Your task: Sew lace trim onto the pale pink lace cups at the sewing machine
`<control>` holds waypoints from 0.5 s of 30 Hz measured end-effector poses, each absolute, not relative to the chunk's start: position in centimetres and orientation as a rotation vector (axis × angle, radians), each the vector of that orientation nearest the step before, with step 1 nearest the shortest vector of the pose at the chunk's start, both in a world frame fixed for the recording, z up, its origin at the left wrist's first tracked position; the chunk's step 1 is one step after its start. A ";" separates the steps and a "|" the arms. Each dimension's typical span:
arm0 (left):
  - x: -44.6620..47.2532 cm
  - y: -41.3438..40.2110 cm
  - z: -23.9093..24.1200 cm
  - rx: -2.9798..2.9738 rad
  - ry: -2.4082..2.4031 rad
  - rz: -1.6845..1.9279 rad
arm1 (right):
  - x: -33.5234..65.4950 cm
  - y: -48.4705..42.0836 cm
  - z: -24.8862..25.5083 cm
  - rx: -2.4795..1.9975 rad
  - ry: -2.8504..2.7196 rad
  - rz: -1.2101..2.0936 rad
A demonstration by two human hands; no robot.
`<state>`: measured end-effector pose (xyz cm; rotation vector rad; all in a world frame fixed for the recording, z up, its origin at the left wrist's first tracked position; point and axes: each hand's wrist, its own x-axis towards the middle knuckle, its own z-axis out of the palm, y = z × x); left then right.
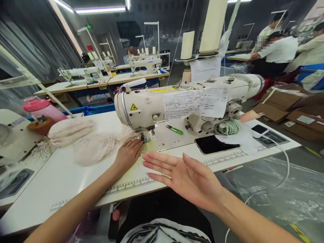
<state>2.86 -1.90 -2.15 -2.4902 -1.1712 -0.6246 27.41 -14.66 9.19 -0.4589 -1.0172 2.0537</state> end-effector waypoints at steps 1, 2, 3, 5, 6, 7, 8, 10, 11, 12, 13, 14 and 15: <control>2.8 -1.9 -2.1 -2.500 -1.168 -0.627 | 27.2 -13.8 8.5 -0.499 -0.988 2.057; 2.8 -1.9 -2.1 -2.508 -1.162 -0.629 | 27.0 -13.2 7.9 -0.538 -0.966 2.058; 2.8 -1.9 -2.0 -2.514 -1.155 -0.629 | 26.9 -12.7 7.2 -0.580 -0.951 2.059; 2.8 -1.9 -1.9 -2.520 -1.140 -0.623 | 26.6 -11.7 6.1 -0.639 -0.931 2.061; 2.8 -1.9 -1.9 -2.523 -1.134 -0.618 | 26.4 -11.2 5.7 -0.658 -0.924 2.065; 2.9 -1.9 -1.9 -2.525 -1.129 -0.613 | 26.3 -10.7 5.3 -0.668 -0.915 2.070; 2.9 -1.9 -1.8 -2.527 -1.127 -0.610 | 26.1 -10.2 5.0 -0.674 -0.903 2.076; 2.9 -1.9 -1.8 -2.532 -1.130 -0.607 | 25.7 -9.1 4.4 -0.692 -0.881 2.081; 3.0 -2.0 -1.8 -2.534 -1.135 -0.609 | 25.5 -8.7 4.1 -0.719 -0.875 2.075; 3.0 -2.0 -1.8 -2.536 -1.142 -0.613 | 25.3 -8.2 3.8 -0.759 -0.872 2.062; 3.0 -2.0 -1.7 -2.537 -1.151 -0.620 | 25.0 -7.8 3.5 -0.806 -0.871 2.044; 3.1 -2.0 -1.7 -2.536 -1.161 -0.629 | 24.8 -7.4 3.2 -0.847 -0.876 2.028; 3.1 -2.0 -1.6 -2.533 -1.174 -0.641 | 24.5 -7.0 3.0 -0.878 -0.886 2.015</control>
